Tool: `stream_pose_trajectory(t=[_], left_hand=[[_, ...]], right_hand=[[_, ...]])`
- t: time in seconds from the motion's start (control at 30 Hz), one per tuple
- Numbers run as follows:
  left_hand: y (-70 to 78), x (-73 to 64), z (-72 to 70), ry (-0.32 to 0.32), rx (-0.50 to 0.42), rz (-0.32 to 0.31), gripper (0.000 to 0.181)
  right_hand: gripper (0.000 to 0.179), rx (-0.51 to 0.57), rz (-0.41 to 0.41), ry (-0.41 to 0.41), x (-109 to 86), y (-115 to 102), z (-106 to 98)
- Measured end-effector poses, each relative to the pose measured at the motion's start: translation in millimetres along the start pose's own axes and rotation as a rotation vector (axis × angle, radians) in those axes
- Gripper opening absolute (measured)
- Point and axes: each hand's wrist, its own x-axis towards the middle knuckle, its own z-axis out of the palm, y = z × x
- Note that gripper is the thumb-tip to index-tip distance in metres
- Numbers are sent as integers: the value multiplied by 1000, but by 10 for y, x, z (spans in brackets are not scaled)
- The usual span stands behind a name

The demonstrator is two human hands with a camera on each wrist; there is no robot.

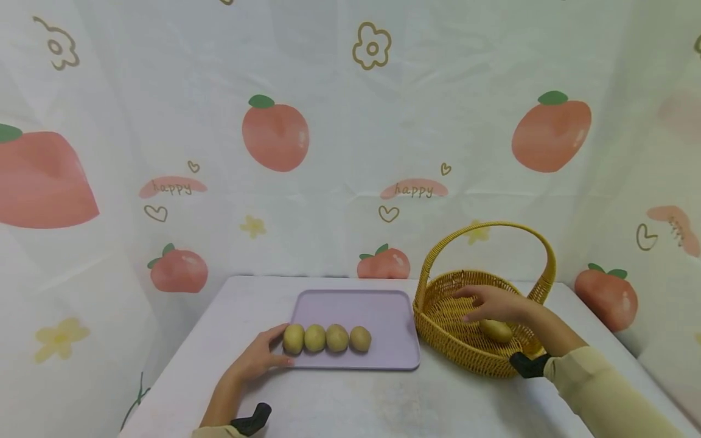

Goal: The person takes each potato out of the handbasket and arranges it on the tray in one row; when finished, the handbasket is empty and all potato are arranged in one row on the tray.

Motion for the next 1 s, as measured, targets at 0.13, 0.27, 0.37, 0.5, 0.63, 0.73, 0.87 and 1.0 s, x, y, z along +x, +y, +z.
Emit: stream_pose_trajectory(t=[0.13, 0.27, 0.37, 0.5, 0.63, 0.73, 0.87, 1.0], left_hand=[[2, 2, 2, 4, 0, -1, 87], [4, 1, 4, 0, 10, 0, 88], [12, -4, 4, -2, 15, -5, 88], [28, -12, 1, 3, 21, -14, 88], [34, -12, -1, 4, 20, -12, 88], [28, -6, 3, 3, 9, -8, 88], [17, 1, 12, 6, -4, -9, 88], [12, 5, 16, 7, -10, -11, 88]], right_hand=[[57, -66, 79, 10, -57, 156, 23], [54, -56, 180, -14, -98, 287, 57], [53, -40, 222, -20, -132, 351, 95], [51, -43, 195, -22, -160, 432, 150], [49, -41, 163, -1, -158, 518, 192], [46, -56, 160, 38, -144, 576, 215], [41, -95, 170, 88, -121, 635, 248], [35, -109, 192, 140, -118, 645, 268]])
